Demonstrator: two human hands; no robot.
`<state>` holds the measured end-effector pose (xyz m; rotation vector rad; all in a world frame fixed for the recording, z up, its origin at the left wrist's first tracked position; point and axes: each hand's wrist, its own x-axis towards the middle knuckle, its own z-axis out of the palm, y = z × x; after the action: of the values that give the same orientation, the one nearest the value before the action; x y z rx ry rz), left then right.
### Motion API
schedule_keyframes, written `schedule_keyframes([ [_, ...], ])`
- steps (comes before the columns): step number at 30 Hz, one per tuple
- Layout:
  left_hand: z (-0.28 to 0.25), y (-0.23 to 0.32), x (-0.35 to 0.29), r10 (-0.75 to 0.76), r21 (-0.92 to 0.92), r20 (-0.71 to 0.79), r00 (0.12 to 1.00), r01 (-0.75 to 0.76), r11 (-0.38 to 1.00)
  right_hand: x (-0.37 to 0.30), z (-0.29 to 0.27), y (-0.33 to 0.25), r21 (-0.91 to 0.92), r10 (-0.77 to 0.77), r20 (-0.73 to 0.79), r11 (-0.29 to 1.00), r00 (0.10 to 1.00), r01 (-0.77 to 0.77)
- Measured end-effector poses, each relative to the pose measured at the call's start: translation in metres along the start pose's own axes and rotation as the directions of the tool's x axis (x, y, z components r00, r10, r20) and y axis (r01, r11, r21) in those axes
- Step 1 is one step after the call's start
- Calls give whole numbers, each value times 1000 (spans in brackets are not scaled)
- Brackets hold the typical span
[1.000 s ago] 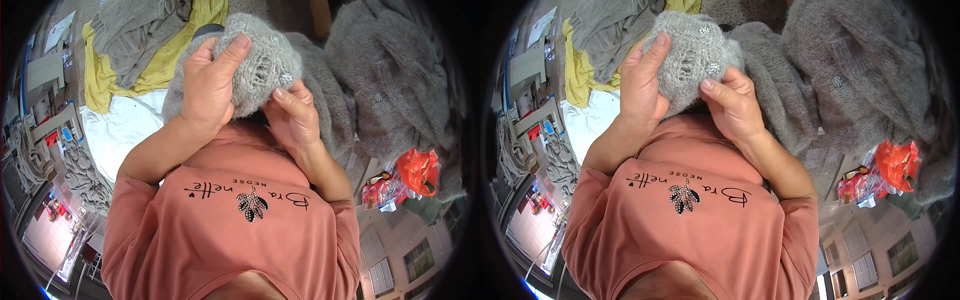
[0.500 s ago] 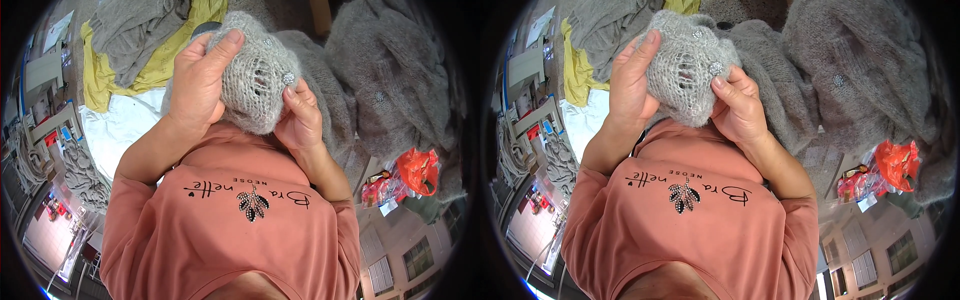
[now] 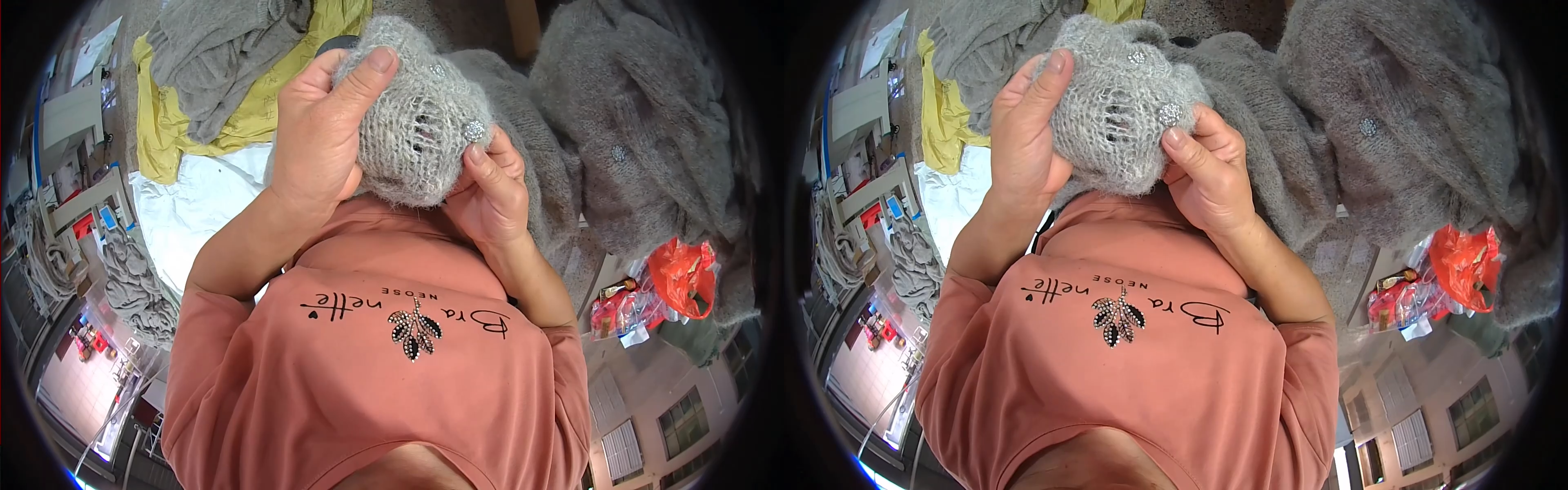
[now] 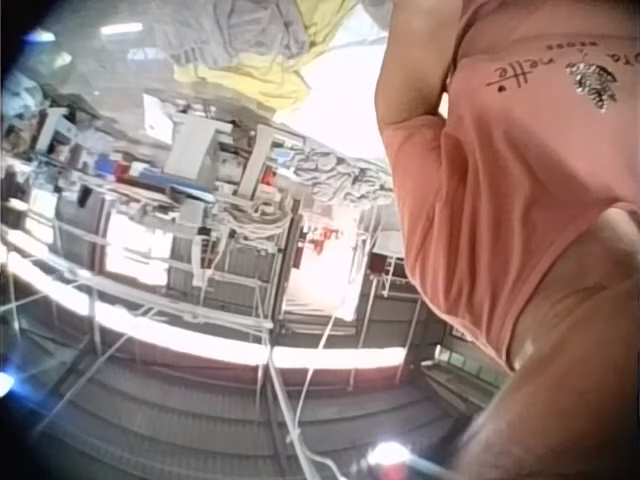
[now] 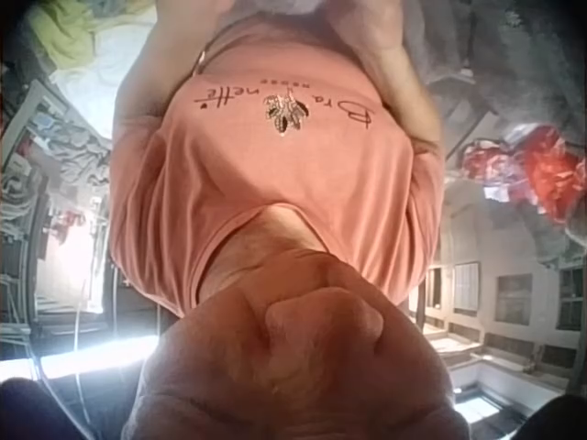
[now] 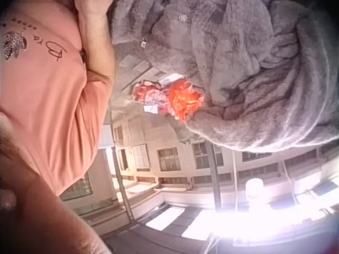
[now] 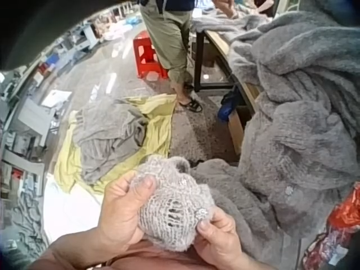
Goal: Inspecting a knitted garment for defects and removing loose threads.
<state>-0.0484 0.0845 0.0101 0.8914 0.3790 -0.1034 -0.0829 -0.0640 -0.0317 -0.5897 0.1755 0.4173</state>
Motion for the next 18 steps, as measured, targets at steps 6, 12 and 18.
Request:
schedule_keyframes([
  [6, -11, -1, 7, -33, 53, 28, 999, 32, 998, 0, -2, -14, -223, 203, 165, 961, 965, -164],
  [12, -52, -5, 41, 213, 860, 78, 974, -174, 480, 15, -16, -8, -927, -248, 328, -270, 911, 261],
  [18, -88, -32, 35, 363, 766, 637, 680, -611, -201, 28, -30, 23, -896, 60, 231, -377, 971, 236],
])
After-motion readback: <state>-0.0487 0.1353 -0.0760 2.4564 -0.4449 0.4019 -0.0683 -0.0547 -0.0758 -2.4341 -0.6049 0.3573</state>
